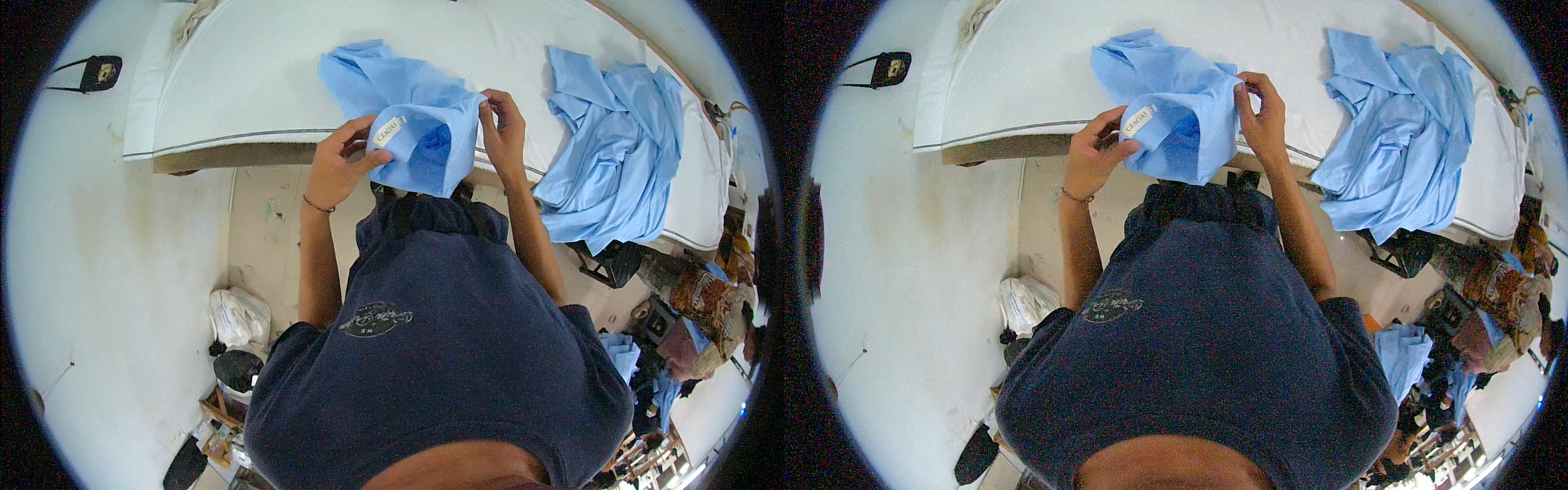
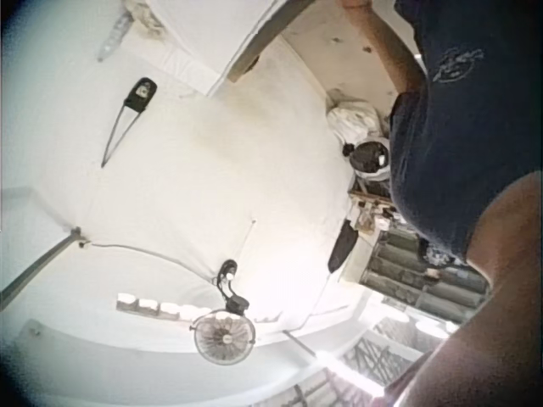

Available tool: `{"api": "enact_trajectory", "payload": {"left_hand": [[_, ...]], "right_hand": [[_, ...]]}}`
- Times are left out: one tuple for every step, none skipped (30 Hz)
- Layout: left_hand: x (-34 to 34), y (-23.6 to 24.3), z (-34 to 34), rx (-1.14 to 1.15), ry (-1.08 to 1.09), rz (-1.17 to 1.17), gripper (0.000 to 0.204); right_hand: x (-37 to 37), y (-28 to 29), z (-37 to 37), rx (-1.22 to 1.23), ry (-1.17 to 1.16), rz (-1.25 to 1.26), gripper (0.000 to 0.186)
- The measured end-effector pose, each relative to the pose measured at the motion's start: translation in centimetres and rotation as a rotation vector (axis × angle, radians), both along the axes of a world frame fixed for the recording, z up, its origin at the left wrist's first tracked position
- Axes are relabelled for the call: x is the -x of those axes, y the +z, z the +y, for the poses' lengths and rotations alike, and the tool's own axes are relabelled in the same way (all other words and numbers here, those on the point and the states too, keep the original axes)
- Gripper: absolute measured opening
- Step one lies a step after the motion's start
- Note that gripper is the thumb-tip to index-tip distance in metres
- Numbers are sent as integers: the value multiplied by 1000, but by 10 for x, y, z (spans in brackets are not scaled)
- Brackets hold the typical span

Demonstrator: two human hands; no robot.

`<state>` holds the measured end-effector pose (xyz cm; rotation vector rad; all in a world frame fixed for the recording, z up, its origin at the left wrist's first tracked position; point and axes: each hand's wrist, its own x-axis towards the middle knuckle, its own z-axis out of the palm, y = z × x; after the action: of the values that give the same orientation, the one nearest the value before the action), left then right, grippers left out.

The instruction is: The person irons a light blue shirt on a white ironing board, smoothing the fabric and using a steam iron to remove wrinkles. They repeatedly adjust the shirt, flip it over, and iron different sections including the sleeves and body.

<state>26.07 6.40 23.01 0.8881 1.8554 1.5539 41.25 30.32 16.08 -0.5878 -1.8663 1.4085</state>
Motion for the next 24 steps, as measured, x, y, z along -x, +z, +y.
{"api": "enact_trajectory", "payload": {"left_hand": [[-5,3,1,55,19,71,37],[-3,-3,-2,63,76,194,36],[3,-12,-5,67,136,323,34],[10,-18,-10,71,196,453,34],[17,-15,-14,95,281,562,32],[25,-7,-19,117,370,675,31],[33,-2,-24,139,458,787,30],[40,-3,-32,191,516,859,28],[47,-9,-41,243,569,928,26],[54,-16,-49,297,622,997,23],[63,-25,-53,328,631,986,23],[68,-33,-57,364,636,970,22],[72,-41,-64,400,640,953,21],[69,-41,-63,385,543,843,22],[64,-42,-64,369,447,734,24],[58,-42,-65,352,350,625,25],[52,-39,-64,287,371,598,27],[43,-35,-63,221,384,564,29],[35,-31,-60,156,396,530,31],[26,-20,-52,91,396,487,31],[17,-4,-40,126,357,489,30],[7,12,-25,160,320,495,29],[2,21,-17,195,288,506,28],[2,18,-13,154,268,580,27]], "right_hand": [[5,-3,2,-24,-5,29,17],[9,-5,1,-45,-8,60,18],[13,-2,0,-24,19,89,17],[16,1,0,-3,47,118,16],[18,4,-1,20,72,141,14],[21,10,0,-122,146,110,14],[23,17,2,-266,220,80,13],[27,26,2,-411,300,59,12],[31,35,-3,-390,365,26,12],[35,44,-12,-370,429,-7,11],[41,54,-18,-358,489,-35,11],[44,59,-25,-388,493,-28,13],[51,65,-29,-381,506,-26,13],[54,70,-30,-376,509,-35,14],[56,72,-32,-370,512,-44,14],[56,70,-34,-349,521,-20,15],[58,68,-34,-332,529,5,15],[57,65,-34,-313,531,22,15],[58,63,-32,-358,519,15,16],[57,61,-31,-402,509,6,16],[56,60,-31,-442,505,2,16],[55,61,-32,-422,505,7,16],[57,65,-33,-404,508,21,15],[58,69,-33,-387,509,33,15]]}}
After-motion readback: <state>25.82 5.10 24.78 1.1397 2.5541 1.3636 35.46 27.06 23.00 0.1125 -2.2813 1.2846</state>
